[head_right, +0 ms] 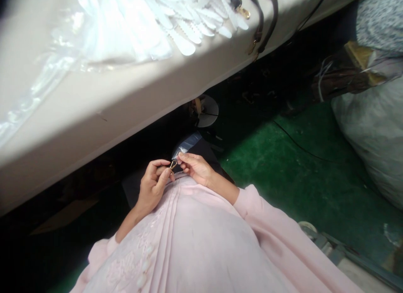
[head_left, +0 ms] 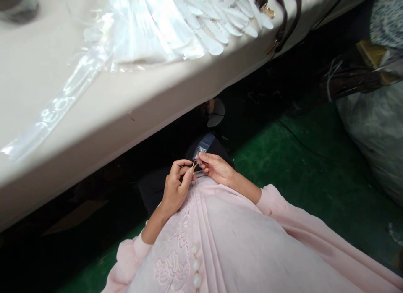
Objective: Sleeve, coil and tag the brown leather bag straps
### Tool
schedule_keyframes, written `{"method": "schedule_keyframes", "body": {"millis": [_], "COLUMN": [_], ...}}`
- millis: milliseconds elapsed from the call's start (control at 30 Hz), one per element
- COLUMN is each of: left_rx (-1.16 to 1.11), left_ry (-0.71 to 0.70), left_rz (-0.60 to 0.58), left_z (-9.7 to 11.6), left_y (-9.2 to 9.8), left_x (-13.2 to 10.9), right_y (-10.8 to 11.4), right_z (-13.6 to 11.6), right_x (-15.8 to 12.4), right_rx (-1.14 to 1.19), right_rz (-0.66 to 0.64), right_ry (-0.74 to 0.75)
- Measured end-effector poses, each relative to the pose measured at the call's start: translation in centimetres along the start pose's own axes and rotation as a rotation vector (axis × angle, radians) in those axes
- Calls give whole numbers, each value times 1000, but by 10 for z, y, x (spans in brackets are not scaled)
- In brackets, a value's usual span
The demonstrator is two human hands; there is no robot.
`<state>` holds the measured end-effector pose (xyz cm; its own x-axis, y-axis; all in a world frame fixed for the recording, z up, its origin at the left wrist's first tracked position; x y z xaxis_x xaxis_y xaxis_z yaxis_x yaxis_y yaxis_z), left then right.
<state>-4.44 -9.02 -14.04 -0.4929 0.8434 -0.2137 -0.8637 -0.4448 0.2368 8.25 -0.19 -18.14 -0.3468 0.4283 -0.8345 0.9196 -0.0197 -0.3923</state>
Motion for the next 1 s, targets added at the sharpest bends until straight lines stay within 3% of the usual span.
{"method": "schedule_keyframes", "body": {"millis": [333, 567, 833, 1000], "left_rx": [0, -139, -143, -10], "left_ry": [6, 157, 189, 183], "left_rz": [39, 125, -42, 26], "left_z": [1, -7, -13, -19], "left_y": [-2, -8, -7, 2], "left_x": [5, 18, 16, 8], "right_y": [-5, -14, -5, -2], "right_z": [6, 4, -9, -8], "right_x": [-1, -6, -2, 0], "right_rx": [-79, -257, -240, -289], "right_rz": [-69, -105, 32, -14], "right_ry": [47, 197, 384, 358]}}
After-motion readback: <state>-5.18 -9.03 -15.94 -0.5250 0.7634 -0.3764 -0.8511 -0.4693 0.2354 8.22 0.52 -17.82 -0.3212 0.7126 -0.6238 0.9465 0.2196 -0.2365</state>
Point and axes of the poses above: each hand's wrist, its own x-axis towards the middle knuckle, its own y-axis out of the back of the hand, z = x × y, the point moved 4 cm from there along x, towards the middle knuckle, and after that the axes turned 14 degrees about z, right-handed, at the moved point
